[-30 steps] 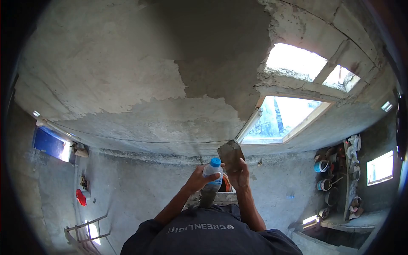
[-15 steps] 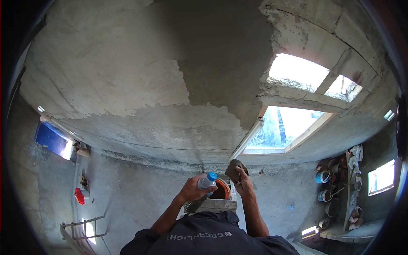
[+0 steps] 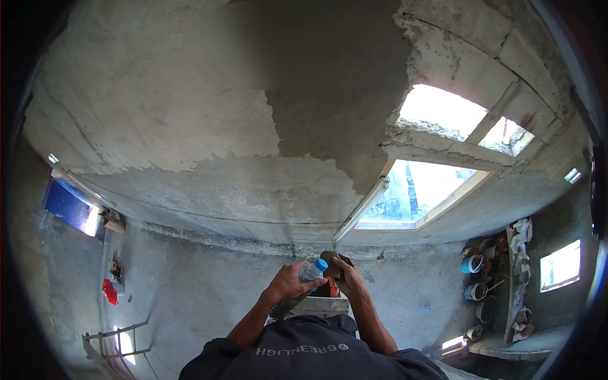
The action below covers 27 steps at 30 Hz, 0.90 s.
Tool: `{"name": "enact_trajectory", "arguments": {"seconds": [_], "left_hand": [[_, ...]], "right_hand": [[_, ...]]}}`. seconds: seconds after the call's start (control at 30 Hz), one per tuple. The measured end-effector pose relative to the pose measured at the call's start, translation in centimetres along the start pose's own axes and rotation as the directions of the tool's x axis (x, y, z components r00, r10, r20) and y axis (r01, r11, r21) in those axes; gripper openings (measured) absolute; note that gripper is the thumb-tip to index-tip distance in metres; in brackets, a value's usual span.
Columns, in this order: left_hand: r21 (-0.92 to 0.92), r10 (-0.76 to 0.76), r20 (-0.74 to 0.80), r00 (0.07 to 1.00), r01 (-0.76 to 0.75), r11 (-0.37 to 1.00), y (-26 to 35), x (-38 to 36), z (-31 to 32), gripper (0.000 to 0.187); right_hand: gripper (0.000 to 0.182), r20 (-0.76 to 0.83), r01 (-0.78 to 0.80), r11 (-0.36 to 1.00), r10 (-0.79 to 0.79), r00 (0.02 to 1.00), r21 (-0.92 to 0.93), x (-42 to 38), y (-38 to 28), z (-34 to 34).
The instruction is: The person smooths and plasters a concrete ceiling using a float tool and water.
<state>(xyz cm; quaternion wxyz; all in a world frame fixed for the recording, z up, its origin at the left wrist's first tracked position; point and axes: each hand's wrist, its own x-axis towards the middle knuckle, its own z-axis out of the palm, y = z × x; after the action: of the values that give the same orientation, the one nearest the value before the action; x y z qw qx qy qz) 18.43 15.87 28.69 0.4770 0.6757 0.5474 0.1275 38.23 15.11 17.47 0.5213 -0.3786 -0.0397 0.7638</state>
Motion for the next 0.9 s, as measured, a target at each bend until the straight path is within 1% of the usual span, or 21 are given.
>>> {"name": "enact_trajectory", "arguments": {"seconds": [0.07,0.1,0.17,0.2,0.27,0.33,0.37,0.43,0.47,0.53,0.67,0.73,0.8,0.83,0.87,0.9], "left_hand": [[-0.001,0.016,0.003,1.0,-0.016,1.0,-0.2,0.2,-0.2,0.066],[-0.006,0.009,0.004,1.0,-0.009,1.0,-0.5,0.4,-0.2,0.066],[-0.012,0.014,0.013,1.0,-0.014,1.0,-0.7,0.8,-0.2,0.066],[-0.007,-0.007,0.028,1.0,0.007,1.0,-0.8,0.9,-0.2,0.067],[-0.002,-0.03,0.045,0.999,0.03,1.0,-1.4,0.9,-0.3,0.068],[-0.003,-0.003,0.014,1.0,0.003,1.0,-2.1,1.0,-0.2,0.072],[-0.007,-0.005,0.023,1.0,0.005,1.0,-2.3,0.9,-0.1,0.072],[0.043,-0.052,-0.051,0.997,0.054,0.998,-2.5,0.9,-0.3,0.076],[0.044,-0.052,-0.046,0.998,0.054,0.998,-2.9,1.1,-0.3,0.076],[-0.018,-0.077,0.009,0.997,0.078,0.997,-3.6,1.5,-0.5,0.076],[-0.032,-0.093,0.071,0.993,0.096,0.995,-3.7,1.4,-1.6,0.076],[-0.054,-0.076,0.077,0.994,0.08,0.995,-4.5,1.4,-1.8,0.084],[-0.033,-0.067,0.092,0.993,0.071,0.997,-5.3,1.6,-2.1,0.083],[-0.012,-0.055,0.106,0.993,0.056,0.998,-5.6,1.7,-2.2,0.083],[-0.012,-0.059,0.11,0.992,0.061,0.998,-5.7,1.6,-2.4,0.083],[-0.034,-0.077,0.146,0.986,0.083,0.996,-5.5,1.8,-2.8,0.08]], "right_hand": [[0.035,0.003,-0.017,0.999,0.017,1.0,0.042,0.2,0.0,0.1],[0.035,-0.004,-0.005,0.999,0.005,1.0,0.04,0.1,0.0,0.1],[0.034,0.028,0.01,0.995,-0.013,1.0,0.096,0.2,-0.2,-0.1],[0.034,0.023,0.017,0.995,-0.02,1.0,0.096,-0.1,-0.4,0.2],[0.033,0.015,0.092,0.996,-0.093,0.996,0.014,-0.6,-0.6,0.9],[0.033,0.007,0.091,0.996,-0.091,0.996,0.02,-0.7,-0.8,1.5],[0.032,0.001,0.085,0.996,-0.085,0.996,0.028,-0.9,-0.6,1.5],[0.032,-0.008,0.083,0.995,-0.083,0.997,0.046,-0.1,0.3,0.6],[0.033,-0.011,0.08,0.995,-0.079,0.997,0.064,0.3,0.7,0.2],[0.034,-0.028,0.081,0.995,-0.08,0.996,0.057,0.7,1.1,0.4],[0.037,-0.082,0.08,0.996,-0.076,0.994,0.047,1.0,2.0,0.9],[0.037,-0.092,0.085,0.996,-0.081,0.992,0.035,0.9,1.9,2.3],[0.036,-0.102,0.088,0.996,-0.085,0.991,0.025,1.0,2.3,2.5],[0.034,-0.111,0.087,0.996,-0.087,0.99,-0.008,1.3,2.5,2.0],[0.033,-0.121,0.084,0.996,-0.088,0.989,-0.041,1.6,2.8,1.5],[0.033,-0.123,0.082,0.996,-0.086,0.989,-0.039,1.8,2.9,1.3]]}}
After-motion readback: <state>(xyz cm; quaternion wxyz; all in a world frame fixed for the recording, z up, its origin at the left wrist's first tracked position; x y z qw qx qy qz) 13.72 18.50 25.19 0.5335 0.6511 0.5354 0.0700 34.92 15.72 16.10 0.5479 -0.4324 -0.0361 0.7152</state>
